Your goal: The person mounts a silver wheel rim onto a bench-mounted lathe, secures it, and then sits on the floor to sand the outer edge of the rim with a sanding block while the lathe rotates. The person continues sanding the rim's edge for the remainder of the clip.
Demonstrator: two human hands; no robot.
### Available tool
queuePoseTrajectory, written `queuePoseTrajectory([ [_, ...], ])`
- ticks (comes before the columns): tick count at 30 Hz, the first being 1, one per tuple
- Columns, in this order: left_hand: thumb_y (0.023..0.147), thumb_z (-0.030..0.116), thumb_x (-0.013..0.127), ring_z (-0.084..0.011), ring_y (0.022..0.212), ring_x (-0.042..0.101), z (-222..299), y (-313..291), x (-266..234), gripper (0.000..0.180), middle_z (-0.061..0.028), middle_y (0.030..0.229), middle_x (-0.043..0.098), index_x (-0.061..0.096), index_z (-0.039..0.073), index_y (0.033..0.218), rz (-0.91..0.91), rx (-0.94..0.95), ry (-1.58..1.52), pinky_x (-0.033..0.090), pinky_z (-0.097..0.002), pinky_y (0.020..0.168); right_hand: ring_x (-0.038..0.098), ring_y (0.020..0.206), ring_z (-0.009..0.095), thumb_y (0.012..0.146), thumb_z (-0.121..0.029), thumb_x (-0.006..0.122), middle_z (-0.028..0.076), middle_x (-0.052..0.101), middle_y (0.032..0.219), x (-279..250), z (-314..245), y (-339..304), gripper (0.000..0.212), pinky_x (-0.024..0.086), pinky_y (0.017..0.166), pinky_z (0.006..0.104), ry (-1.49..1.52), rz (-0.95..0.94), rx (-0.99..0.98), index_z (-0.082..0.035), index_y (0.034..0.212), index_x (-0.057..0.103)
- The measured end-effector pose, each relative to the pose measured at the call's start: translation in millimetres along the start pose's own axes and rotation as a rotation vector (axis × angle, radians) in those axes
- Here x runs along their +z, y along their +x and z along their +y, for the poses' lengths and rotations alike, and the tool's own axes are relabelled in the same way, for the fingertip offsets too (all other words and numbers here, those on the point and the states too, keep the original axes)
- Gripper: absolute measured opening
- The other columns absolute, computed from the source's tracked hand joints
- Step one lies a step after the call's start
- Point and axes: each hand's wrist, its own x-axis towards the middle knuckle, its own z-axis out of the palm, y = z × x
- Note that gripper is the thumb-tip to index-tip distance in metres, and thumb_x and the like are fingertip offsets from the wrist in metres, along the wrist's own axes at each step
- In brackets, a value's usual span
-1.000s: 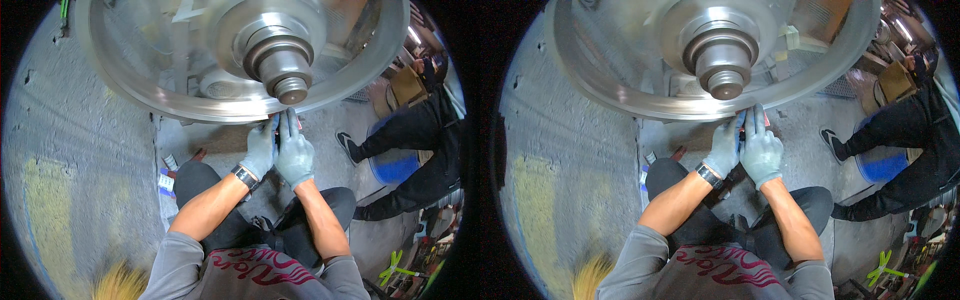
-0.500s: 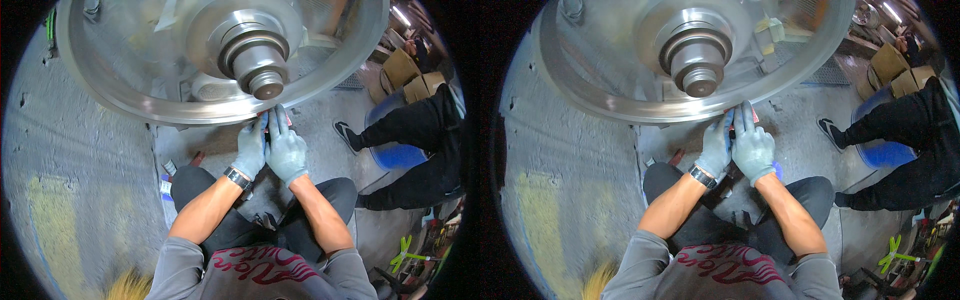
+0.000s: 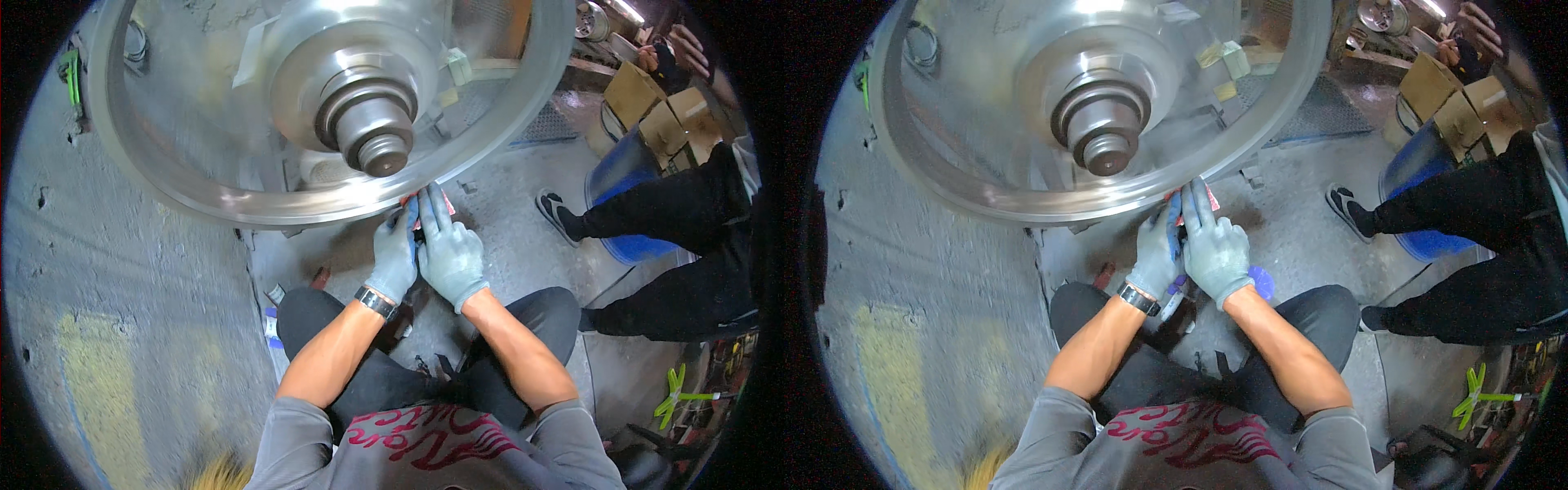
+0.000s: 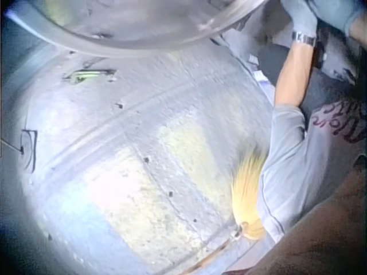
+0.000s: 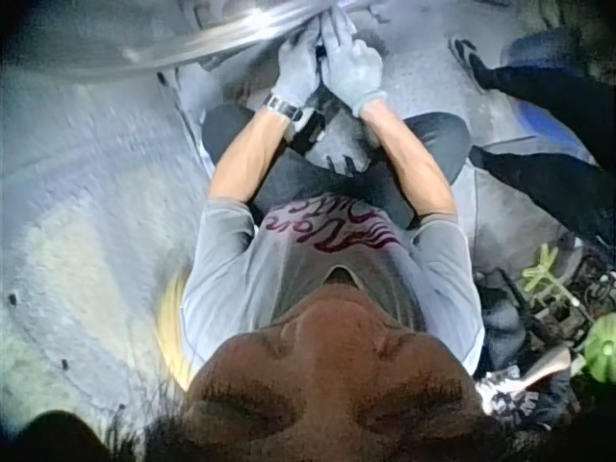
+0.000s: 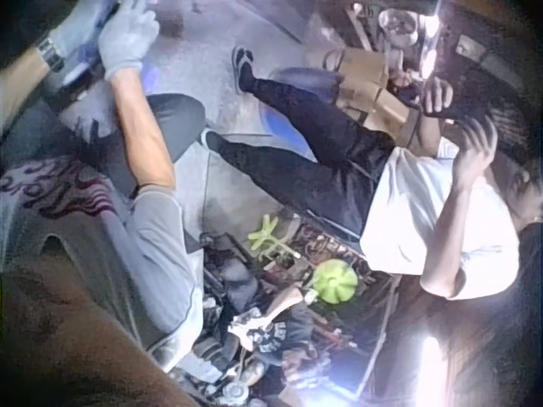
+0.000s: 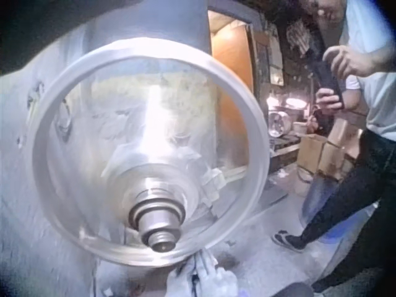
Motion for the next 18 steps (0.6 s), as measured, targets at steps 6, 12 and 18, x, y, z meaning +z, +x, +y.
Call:
queuePoseTrajectory([
  [6,0.105,0.034,0.07,-0.0089,0.09,0.062,-1.0,-11.0,-8.7,0.037,-0.0006,0.105,0.071,0.075,-0.001,0.116,0.021,-0.065,0.279,0.051,-0.027,0.078,0.068,0.099,0.035,0.084,-0.014,0.065,0.024,0.057,0.145,-13.5,22.7,-17.4,0.062,0.057,0.089,0.0445,0.254,0.141,0.053,-0.002,0.144,0.057],
  [12,0.104,0.036,0.071,-0.0104,0.1,0.067,-12.3,-14.6,-3.9,0.04,-0.0029,0.118,0.074,0.071,0.005,0.129,-0.165,0.014,0.279,0.055,-0.0301,0.085,0.064,0.099,0.011,0.106,-0.039,0.067,0.005,0.072,0.105,0.4,39.4,-6.3,0.041,0.054,0.087,0.0309,1.359,0.02,0.621,0.0,0.12,0.069],
  [18,0.106,0.049,0.063,-0.0142,0.106,0.071,-2.7,-3.2,3.9,0.052,-0.0037,0.127,0.071,0.066,0.009,0.137,-0.342,-0.168,0.184,0.058,-0.0329,0.089,0.064,0.086,0.008,0.107,-0.031,0.065,0.004,0.074,0.097,8.3,48.6,7.6,0.033,0.056,0.078,0.029,1.466,-0.015,0.448,0.001,0.115,0.071],
])
